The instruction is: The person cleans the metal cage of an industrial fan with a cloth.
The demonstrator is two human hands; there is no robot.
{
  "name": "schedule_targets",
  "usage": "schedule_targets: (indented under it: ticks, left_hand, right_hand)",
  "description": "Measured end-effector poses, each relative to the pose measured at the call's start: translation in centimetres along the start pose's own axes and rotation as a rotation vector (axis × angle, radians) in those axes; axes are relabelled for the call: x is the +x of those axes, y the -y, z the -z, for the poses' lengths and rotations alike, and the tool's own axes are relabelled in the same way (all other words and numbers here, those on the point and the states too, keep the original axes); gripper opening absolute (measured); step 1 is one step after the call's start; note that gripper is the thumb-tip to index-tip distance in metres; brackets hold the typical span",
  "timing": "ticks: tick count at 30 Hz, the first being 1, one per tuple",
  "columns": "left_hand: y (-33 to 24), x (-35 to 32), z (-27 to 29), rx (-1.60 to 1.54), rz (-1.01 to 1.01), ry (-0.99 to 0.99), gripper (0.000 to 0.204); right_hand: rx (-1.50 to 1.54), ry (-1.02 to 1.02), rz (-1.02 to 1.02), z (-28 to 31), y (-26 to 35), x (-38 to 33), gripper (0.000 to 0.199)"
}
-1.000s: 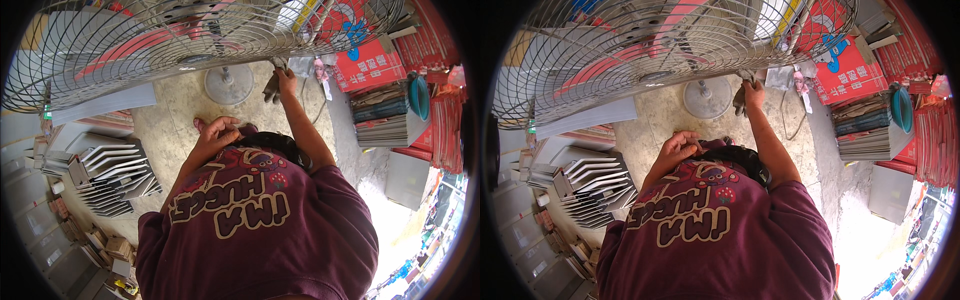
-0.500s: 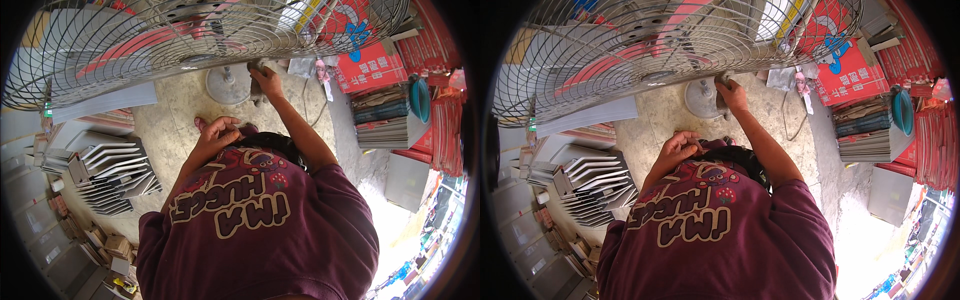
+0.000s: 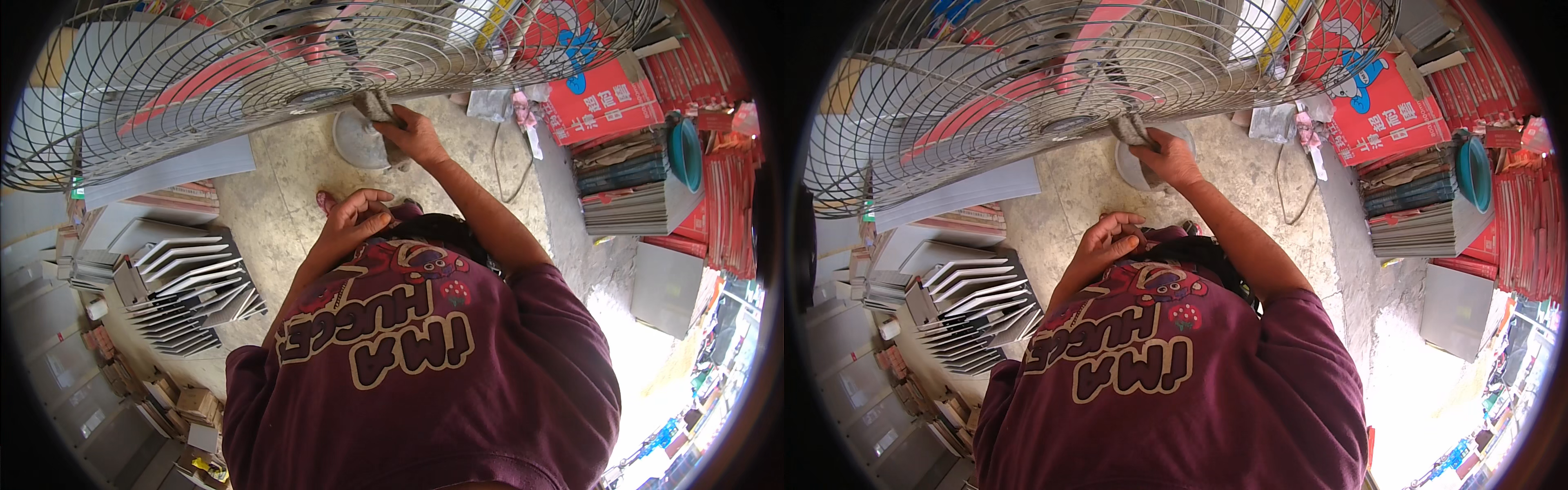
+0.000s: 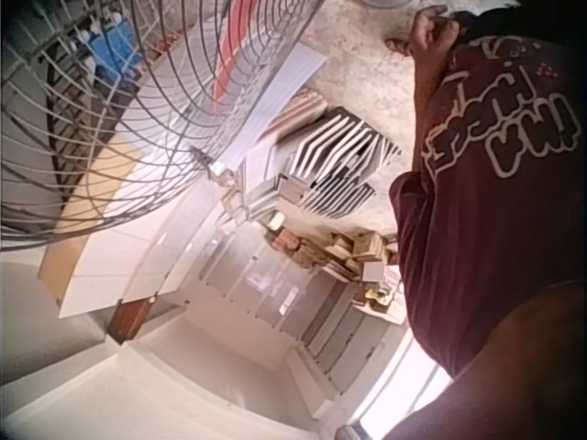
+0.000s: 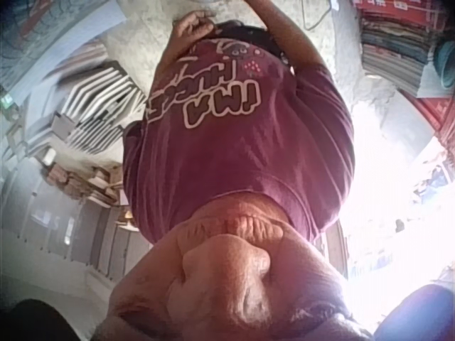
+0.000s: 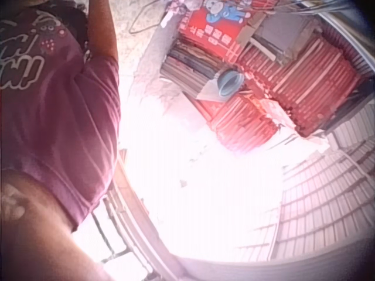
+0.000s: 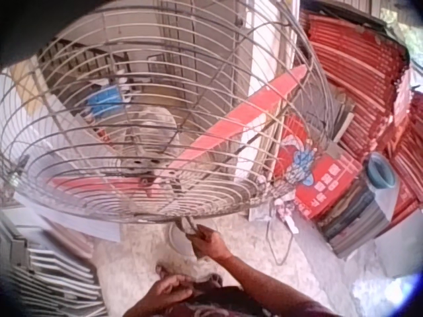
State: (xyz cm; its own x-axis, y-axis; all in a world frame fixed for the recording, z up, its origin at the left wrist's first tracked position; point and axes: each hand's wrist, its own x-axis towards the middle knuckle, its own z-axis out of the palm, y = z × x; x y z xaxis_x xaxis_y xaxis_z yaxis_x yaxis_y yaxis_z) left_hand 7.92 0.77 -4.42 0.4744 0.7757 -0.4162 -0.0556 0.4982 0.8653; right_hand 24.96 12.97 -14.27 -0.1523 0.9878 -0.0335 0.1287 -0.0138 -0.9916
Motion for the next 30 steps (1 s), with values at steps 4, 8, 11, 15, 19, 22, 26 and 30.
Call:
schedule_targets:
  ticks: [4, 8, 11, 15, 19, 22, 26, 30]
  left_hand:
    - [0.3, 0.0, 0.2, -0.003, -0.004, 0.002, 0.036]
    - [0.4, 0.0, 0.2, -0.004, -0.014, 0.004, 0.035]
    - [0.3, -0.1, 0.1, 0.008, -0.014, 0.005, 0.035]
    - [0.7, -0.3, 0.4, 0.003, -0.027, 0.001, 0.035]
    - [0.2, -0.5, 0.3, -0.015, -0.014, 0.002, 0.034]
    - [0.4, -0.8, 0.4, -0.027, -0.022, -0.024, 0.034]
    - [0.6, -1.2, 0.9, 0.032, -0.034, -0.035, 0.035]
    - [0.6, -1.5, 1.3, 0.036, -0.02, -0.062, 0.036]
  right_hand:
    - [-0.082, -0.102, -0.095, 1.7, -3.7, 0.3, 0.032]
    - [0.078, -0.254, -0.231, 3.4, -6.8, 0.6, 0.027]
    - [0.354, -0.447, -0.37, 5.7, -9.2, 0.6, 0.021]
    - [0.293, -0.745, -0.395, 8.4, -10.4, 0.9, 0.02]
    - [0.367, -0.849, -0.394, 9.7, -14.6, 1.5, 0.026]
    - [0.432, -0.761, -0.412, 7.4, -13.0, 1.8, 0.027]
    - [0.272, -0.546, -0.486, 5.8, -12.3, 1.9, 0.022]
    - [0.223, -0.368, -0.503, 3.8, -12.7, 2.3, 0.023]
